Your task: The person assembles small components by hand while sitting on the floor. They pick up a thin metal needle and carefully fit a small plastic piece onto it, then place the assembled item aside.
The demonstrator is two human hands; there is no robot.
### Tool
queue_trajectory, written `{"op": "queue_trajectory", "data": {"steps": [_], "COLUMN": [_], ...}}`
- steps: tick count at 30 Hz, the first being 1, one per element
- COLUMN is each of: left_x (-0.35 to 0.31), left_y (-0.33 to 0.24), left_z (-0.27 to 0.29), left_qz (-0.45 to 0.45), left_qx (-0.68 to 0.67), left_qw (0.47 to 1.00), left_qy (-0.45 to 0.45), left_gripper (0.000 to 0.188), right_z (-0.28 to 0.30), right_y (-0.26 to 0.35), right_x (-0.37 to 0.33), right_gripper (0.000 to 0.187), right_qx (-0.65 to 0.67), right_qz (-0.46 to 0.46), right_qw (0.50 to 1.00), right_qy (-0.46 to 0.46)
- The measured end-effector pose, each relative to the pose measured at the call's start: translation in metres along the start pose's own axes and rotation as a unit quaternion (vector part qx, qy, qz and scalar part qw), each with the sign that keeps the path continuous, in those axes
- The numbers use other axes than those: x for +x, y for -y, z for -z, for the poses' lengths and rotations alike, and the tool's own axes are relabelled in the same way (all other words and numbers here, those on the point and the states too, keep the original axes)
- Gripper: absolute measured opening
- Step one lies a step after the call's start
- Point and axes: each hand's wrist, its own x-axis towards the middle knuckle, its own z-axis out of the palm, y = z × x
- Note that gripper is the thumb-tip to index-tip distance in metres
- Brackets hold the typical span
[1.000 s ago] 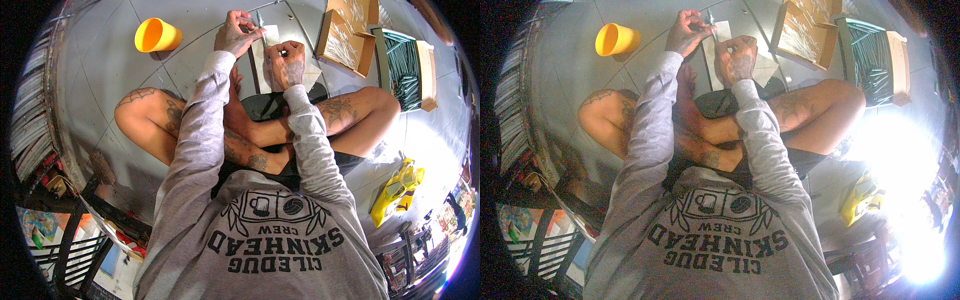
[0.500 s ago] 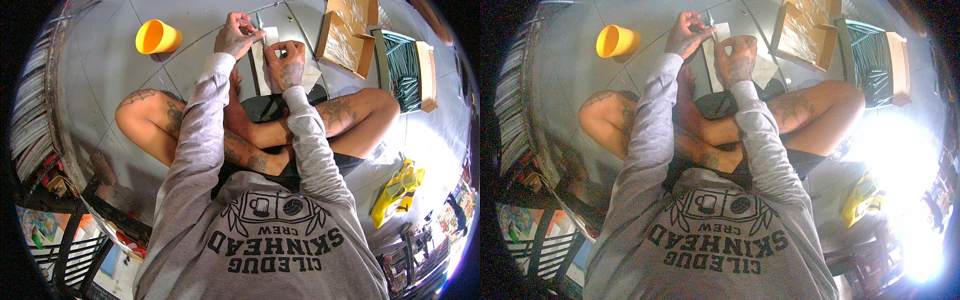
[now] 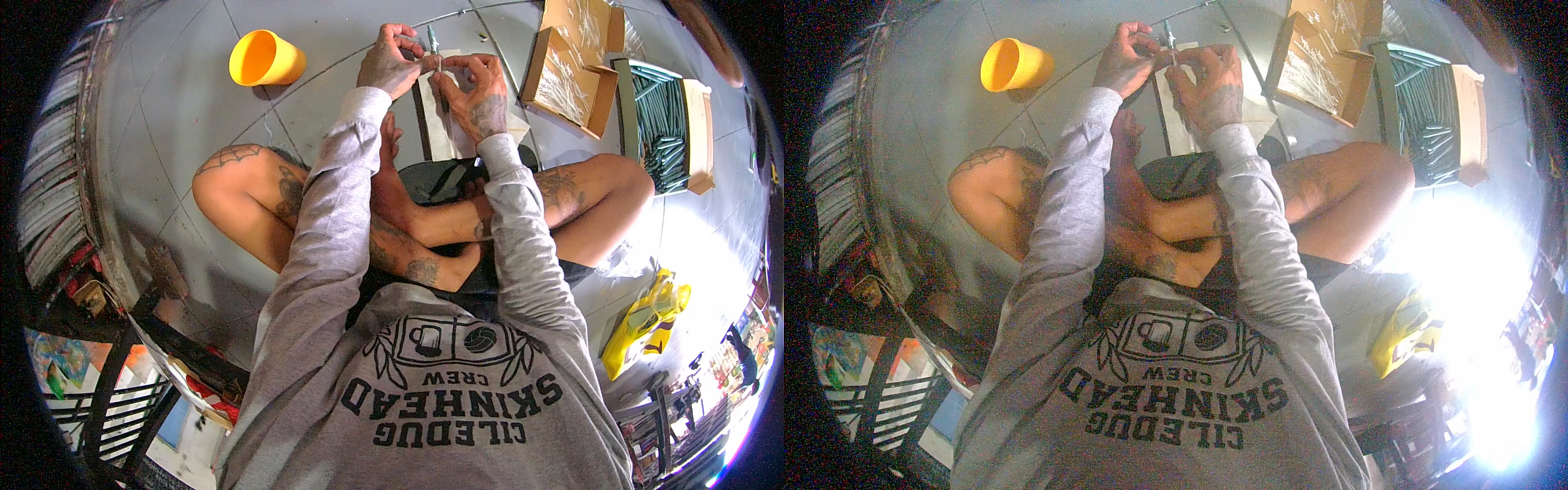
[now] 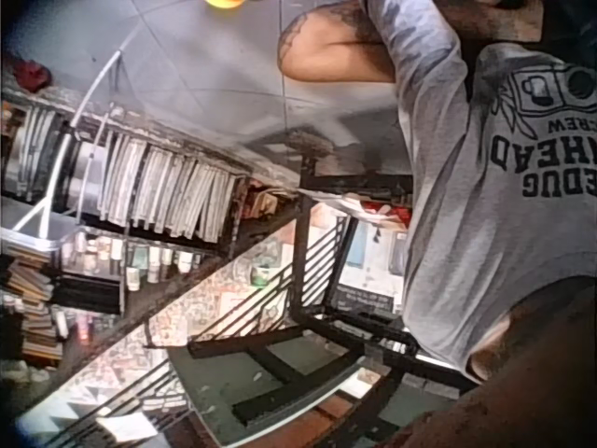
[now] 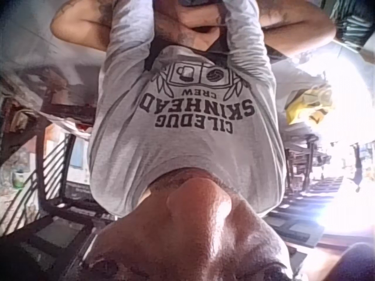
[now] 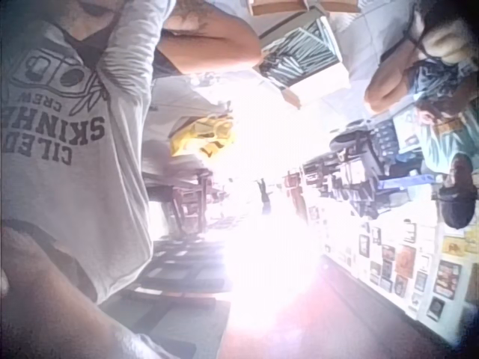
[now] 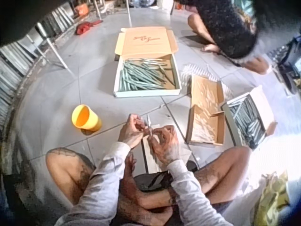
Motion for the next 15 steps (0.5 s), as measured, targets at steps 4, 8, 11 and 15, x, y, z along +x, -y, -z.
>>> {"op": "queue_trajectory", "data": {"steps": [4,8,11,15], "left_x": [-0.001,0.0,0.001,0.002], "left_y": [-0.002,-0.001,0.001,0.002], "left_z": [0.0,0.0,0.0,-0.001], "left_qz": [0.013,0.023,0.008,0.018], "left_qx": [0.018,0.011,0.001,0.012], "left_qw": [1.0,1.0,1.0,1.0], "left_qy": [-0.002,0.008,0.009,0.01], "left_gripper": [0.072,0.071,0.069,0.068], "right_z": [0.001,-0.003,-0.007,-0.008], "right_y": [-0.008,-0.015,-0.018,-0.016], "right_x": [0.006,0.014,0.02,0.024], "right_gripper": [0.025,0.023,0.021,0.018], "right_qx": [0.005,-0.017,0.01,0.035], "right_qz": [0.029,0.096,0.09,0.088], "right_qw": [1.0,0.995,0.996,0.995], "right_qy": [0.006,-0.003,0.016,0.023]}}
